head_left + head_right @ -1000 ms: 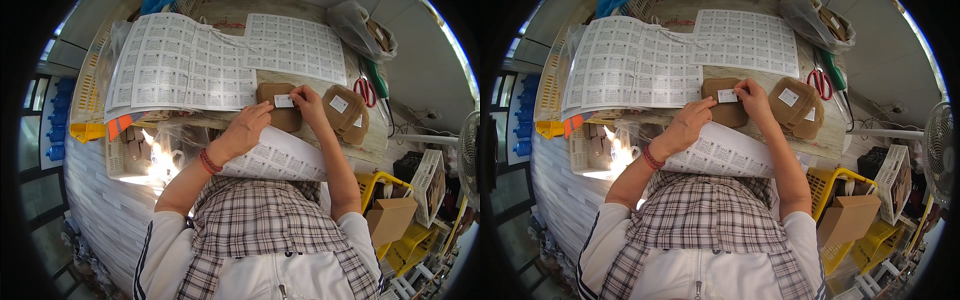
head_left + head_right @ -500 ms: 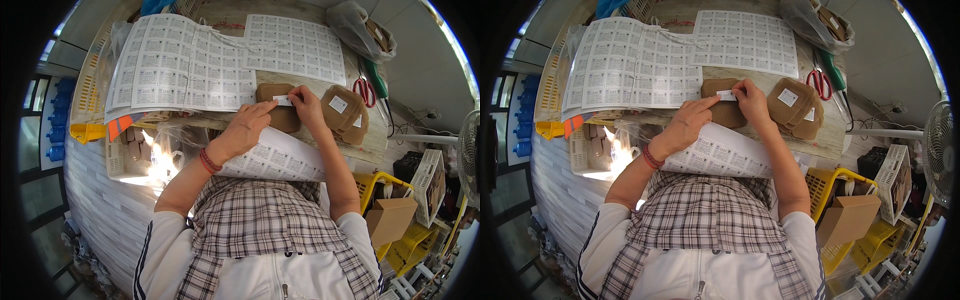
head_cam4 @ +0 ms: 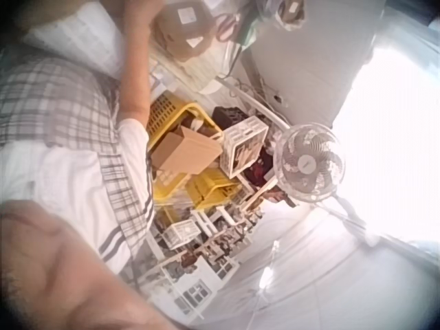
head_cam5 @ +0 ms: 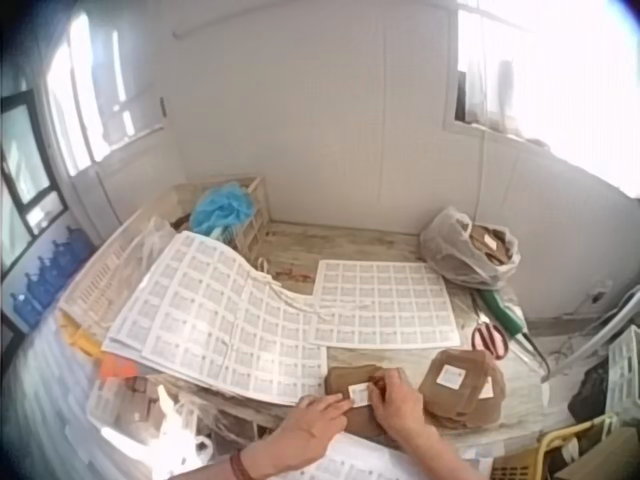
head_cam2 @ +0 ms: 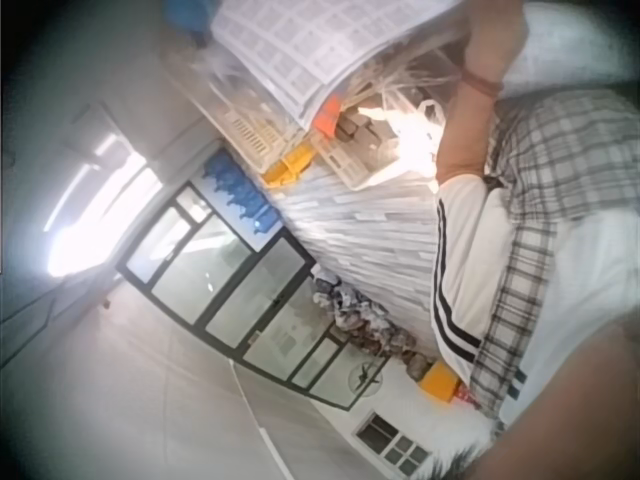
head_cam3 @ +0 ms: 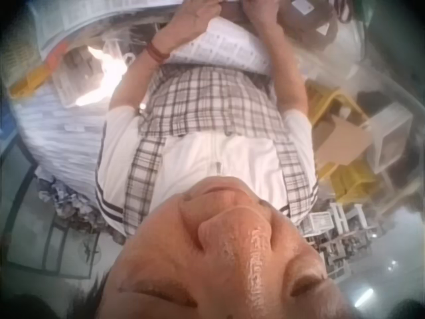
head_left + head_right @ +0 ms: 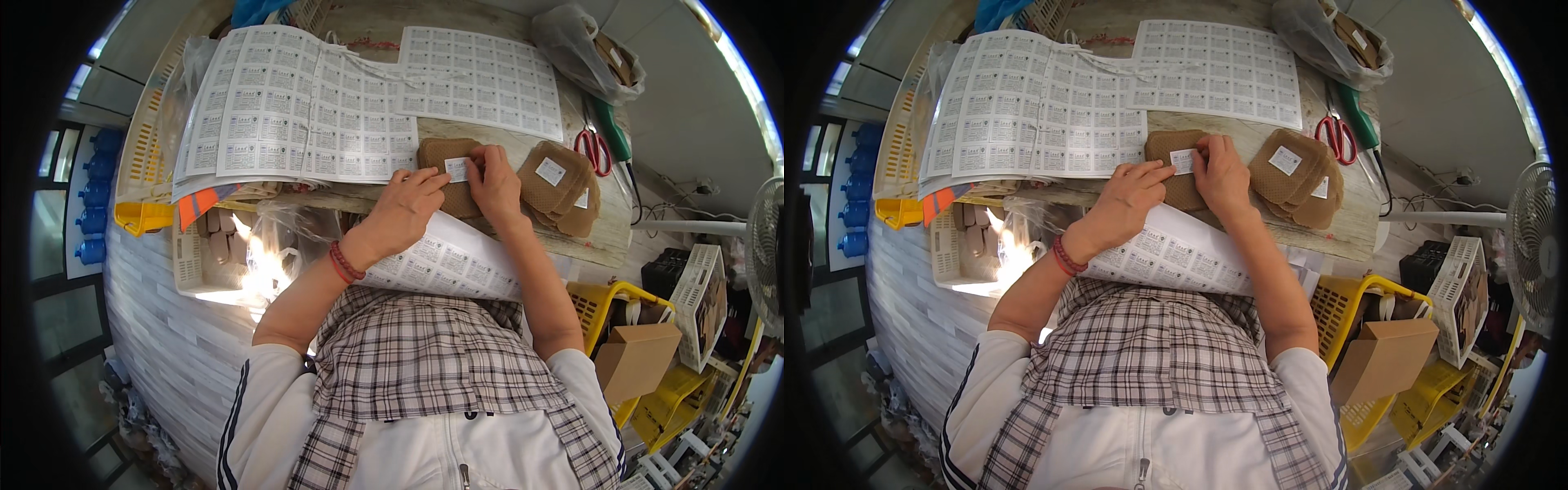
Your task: The person repeatedly peels small white labels from a sheet and affixes them to small brown paper packages on a table. The person handles the label sheet and packages by hand, placing each labeled package into a growing stack.
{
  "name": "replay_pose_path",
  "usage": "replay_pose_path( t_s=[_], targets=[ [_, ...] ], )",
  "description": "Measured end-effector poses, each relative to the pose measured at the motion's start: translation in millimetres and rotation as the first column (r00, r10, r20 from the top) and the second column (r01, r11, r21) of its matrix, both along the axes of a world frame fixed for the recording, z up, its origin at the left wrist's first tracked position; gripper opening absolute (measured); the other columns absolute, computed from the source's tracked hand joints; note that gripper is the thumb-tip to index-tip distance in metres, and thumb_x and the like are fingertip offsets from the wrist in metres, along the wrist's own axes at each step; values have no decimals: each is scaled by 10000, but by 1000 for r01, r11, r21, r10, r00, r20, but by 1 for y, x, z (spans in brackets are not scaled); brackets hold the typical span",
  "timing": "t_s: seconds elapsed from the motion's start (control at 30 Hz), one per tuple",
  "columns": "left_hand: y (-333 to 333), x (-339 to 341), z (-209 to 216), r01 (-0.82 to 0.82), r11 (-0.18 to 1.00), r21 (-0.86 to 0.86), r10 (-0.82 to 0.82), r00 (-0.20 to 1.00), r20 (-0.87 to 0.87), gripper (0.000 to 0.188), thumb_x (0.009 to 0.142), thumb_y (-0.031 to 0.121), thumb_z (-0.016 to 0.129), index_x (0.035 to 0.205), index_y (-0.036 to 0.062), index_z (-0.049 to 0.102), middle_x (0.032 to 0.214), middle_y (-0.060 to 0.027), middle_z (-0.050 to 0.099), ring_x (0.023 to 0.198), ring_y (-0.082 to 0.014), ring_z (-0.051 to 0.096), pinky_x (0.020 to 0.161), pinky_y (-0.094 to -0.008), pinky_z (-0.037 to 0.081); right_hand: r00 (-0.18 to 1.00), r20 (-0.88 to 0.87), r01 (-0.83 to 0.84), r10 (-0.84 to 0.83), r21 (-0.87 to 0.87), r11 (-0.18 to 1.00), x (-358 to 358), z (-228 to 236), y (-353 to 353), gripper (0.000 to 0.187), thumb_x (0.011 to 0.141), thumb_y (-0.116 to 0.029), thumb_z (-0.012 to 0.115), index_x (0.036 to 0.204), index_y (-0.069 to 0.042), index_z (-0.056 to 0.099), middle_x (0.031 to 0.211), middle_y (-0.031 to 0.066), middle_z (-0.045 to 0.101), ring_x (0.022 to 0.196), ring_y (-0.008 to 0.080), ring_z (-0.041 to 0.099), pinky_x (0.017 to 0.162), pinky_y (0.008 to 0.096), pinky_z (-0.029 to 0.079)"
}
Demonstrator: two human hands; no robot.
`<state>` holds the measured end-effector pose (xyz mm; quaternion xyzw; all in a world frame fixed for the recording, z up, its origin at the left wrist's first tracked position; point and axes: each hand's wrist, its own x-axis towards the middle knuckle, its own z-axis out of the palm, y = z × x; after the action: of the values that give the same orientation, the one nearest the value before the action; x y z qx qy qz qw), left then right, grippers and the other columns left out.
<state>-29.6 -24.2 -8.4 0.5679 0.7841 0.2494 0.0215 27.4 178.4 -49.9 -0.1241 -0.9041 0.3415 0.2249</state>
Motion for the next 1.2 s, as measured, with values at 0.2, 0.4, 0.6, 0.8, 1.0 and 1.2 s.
replay_pose_path(
  t_s=[0.2, 0.4, 0.6, 0.8, 1.0, 1.2],
  targets=[
    [-1, 3, 0, -19, 1000, -13, 20, 1000, 19, 92, 826, 27, 520, 837, -17, 599, 1440, -220, 478, 1301, -355, 459, 1050, -462, 364, 994, -8, 113, -112, 75, 991, -1, -11, 3, 240, 906, -156, 651, 1146, -155, 650, 961, 80, 618, 811, 286, 655, 664, 412, 536],
    [1, -3, 1, 13, 998, -69, -13, 1000, -12, 103, 830, 40, 532, 795, -32, 598, 1477, -228, 432, 1277, -359, 444, 1040, -466, 369, 984, -117, 154, -133, 191, 970, -3, -10, 4, 144, 862, -160, 703, 1004, -167, 725, 923, 42, 631, 813, 261, 659, 668, 385, 537],
    [-3, -2, -3, 9, 1000, -15, -8, 999, 47, 109, 860, 58, 542, 815, -26, 596, 1489, -243, 409, 1351, -381, 392, 1101, -480, 331, 952, -304, 63, -20, 133, 989, -4, -10, 9, 94, 850, -93, 690, 939, -91, 657, 885, 55, 637, 797, 254, 650, 666, 357, 525],
    [-8, -1, -9, -4, 1000, 24, 0, 987, 161, 97, 890, 70, 539, 870, -3, 599, 1492, -259, 393, 1411, -396, 341, 1128, -481, 313, 993, -115, -29, -32, -495, 869, 6, 3, 14, 95, 922, -67, 607, 1000, -36, 565, 866, 57, 629, 768, 128, 597, 673, 270, 485],
    [-11, -9, -14, -4, 1000, 22, 0, 980, 199, 117, 908, 91, 564, 888, 6, 640, 1451, -221, 451, 1388, -367, 377, 1101, -479, 328, 919, -321, 17, -227, -543, 839, 28, 48, 43, 96, 975, -71, 555, 1051, -13, 558, 852, 33, 620, 752, 73, 542, 680, 240, 466],
    [-15, -8, 0, -65, 998, 23, 58, 971, 230, 72, 875, 93, 623, 878, 20, 628, 1230, -141, 593, 1174, -311, 533, 996, -402, 428, 882, -123, 465, -454, 368, 805, 64, 80, 53, 437, 937, -140, 631, 1354, -90, 511, 1202, 158, 640, 1027, 368, 633, 953, 428, 478]
  ],
)
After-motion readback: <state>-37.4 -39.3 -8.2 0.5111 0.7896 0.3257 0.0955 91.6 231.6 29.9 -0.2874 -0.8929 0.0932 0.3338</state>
